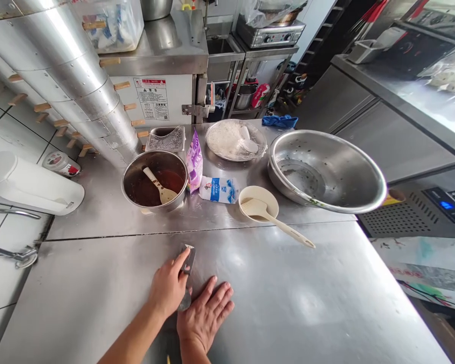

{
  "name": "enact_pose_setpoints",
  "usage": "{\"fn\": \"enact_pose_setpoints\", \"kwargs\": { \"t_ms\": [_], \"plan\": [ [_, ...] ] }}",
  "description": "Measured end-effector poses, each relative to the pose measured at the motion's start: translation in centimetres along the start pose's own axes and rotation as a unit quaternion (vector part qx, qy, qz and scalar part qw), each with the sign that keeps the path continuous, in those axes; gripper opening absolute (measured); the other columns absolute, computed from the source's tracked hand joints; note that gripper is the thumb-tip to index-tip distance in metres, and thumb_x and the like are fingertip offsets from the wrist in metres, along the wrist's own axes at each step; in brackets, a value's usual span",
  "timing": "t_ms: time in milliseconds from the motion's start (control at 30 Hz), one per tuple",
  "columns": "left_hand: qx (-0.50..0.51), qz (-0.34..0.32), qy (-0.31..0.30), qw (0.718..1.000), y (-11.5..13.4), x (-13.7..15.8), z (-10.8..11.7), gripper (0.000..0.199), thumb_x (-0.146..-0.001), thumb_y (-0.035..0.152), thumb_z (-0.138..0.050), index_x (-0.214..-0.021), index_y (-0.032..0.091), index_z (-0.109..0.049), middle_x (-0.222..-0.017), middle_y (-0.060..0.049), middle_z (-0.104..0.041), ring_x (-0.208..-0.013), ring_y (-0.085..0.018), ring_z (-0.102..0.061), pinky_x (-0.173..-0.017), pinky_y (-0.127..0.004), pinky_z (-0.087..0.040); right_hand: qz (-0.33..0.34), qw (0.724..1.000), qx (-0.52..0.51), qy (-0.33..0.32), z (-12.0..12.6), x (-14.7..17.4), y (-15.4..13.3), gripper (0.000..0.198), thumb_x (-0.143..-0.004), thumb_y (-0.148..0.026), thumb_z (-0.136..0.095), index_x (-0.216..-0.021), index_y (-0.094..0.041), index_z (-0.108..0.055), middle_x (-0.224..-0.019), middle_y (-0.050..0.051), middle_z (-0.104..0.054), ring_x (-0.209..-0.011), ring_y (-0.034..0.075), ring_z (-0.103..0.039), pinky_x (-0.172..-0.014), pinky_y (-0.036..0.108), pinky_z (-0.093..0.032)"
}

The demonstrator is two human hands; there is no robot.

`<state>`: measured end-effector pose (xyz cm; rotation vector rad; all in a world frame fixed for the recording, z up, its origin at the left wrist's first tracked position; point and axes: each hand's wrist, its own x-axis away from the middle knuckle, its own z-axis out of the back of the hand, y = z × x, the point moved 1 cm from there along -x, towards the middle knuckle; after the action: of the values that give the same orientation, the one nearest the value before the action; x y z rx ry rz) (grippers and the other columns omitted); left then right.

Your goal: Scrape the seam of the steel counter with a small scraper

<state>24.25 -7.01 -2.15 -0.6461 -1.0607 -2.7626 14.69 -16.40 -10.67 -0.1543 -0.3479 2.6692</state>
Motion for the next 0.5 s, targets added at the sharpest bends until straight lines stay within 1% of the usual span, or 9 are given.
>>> {"fn": "enact_pose_setpoints", "kwargs": {
  "t_ms": [67,133,200,267,333,433,500],
  "plan": [
    [0.056,-0.025,0.028,0.998,-1.5,2.3,0.2,0.058,-0.104,0.024,-0.050,-0.162,0.032,-0.049,-0.138,-0.009,-0.076,-0.120,-0.025,-0.075,-0.099,-0.037,-0.063,-0.003,1.000,-0.004,0.003,-0.1,-0.1,0.1,0.084,-0.107,-0.056,-0.021,-0.168,0.002,-0.026,-0.176,0.036,-0.016,-0.170,0.045,-0.004,-0.135,0.076,-0.023],
    [0.084,-0.037,0.053,0.994,-2.8,4.5,0.4,0.052,-0.105,0.032,-0.051,-0.157,0.028,-0.052,-0.141,-0.010,-0.075,-0.120,-0.025,-0.076,-0.101,-0.038,-0.064,0.000,1.000,-0.009,0.016,-0.2,-0.3,0.0,0.086,-0.107,-0.058,-0.017,-0.166,0.004,-0.030,-0.174,0.038,-0.019,-0.169,0.047,-0.008,-0.134,0.076,-0.023],
    [0.083,-0.044,0.077,0.993,-4.1,6.6,0.7,0.046,-0.105,0.036,-0.052,-0.149,0.026,-0.059,-0.138,-0.011,-0.077,-0.116,-0.026,-0.078,-0.100,-0.039,-0.066,-0.002,1.000,-0.016,0.023,-0.1,-0.5,-0.2,0.089,-0.106,-0.059,-0.016,-0.163,0.007,-0.033,-0.172,0.040,-0.023,-0.168,0.050,-0.012,-0.134,0.076,-0.023],
    [0.070,-0.046,0.109,0.990,-5.1,8.8,0.9,0.044,-0.102,0.032,-0.054,-0.144,0.027,-0.064,-0.134,-0.011,-0.079,-0.111,-0.027,-0.080,-0.098,-0.040,-0.068,-0.010,0.999,-0.024,0.020,0.2,-0.6,-0.5,0.089,-0.104,-0.059,-0.020,-0.163,0.006,-0.034,-0.172,0.040,-0.024,-0.167,0.051,-0.014,-0.135,0.076,-0.022],
    [0.060,-0.042,0.158,0.985,-6.0,11.4,1.1,0.043,-0.099,0.027,-0.054,-0.141,0.027,-0.067,-0.131,-0.011,-0.081,-0.110,-0.027,-0.081,-0.099,-0.040,-0.068,-0.021,0.999,-0.036,0.013,0.5,-0.6,-0.9,0.089,-0.102,-0.058,-0.023,-0.164,0.005,-0.033,-0.173,0.040,-0.023,-0.167,0.050,-0.014,-0.136,0.075,-0.019],
    [0.042,-0.015,0.245,0.969,-6.7,16.3,1.2,0.040,-0.099,0.026,-0.054,-0.136,0.030,-0.069,-0.127,-0.010,-0.082,-0.108,-0.026,-0.081,-0.095,-0.039,-0.069,-0.033,0.998,-0.057,-0.002,0.9,-0.4,-1.3,0.088,-0.101,-0.058,-0.028,-0.165,0.004,-0.032,-0.173,0.041,-0.020,-0.168,0.051,-0.013,-0.137,0.073,-0.015],
    [0.038,0.006,0.286,0.957,-6.7,20.3,1.0,0.040,-0.097,0.022,-0.053,-0.132,0.033,-0.069,-0.119,-0.007,-0.084,-0.103,-0.025,-0.082,-0.090,-0.036,-0.069,-0.037,0.996,-0.080,-0.005,0.9,-0.2,-1.5,0.089,-0.099,-0.057,-0.034,-0.165,0.003,-0.031,-0.174,0.041,-0.019,-0.168,0.051,-0.011,-0.136,0.074,-0.014]
  ]
}}
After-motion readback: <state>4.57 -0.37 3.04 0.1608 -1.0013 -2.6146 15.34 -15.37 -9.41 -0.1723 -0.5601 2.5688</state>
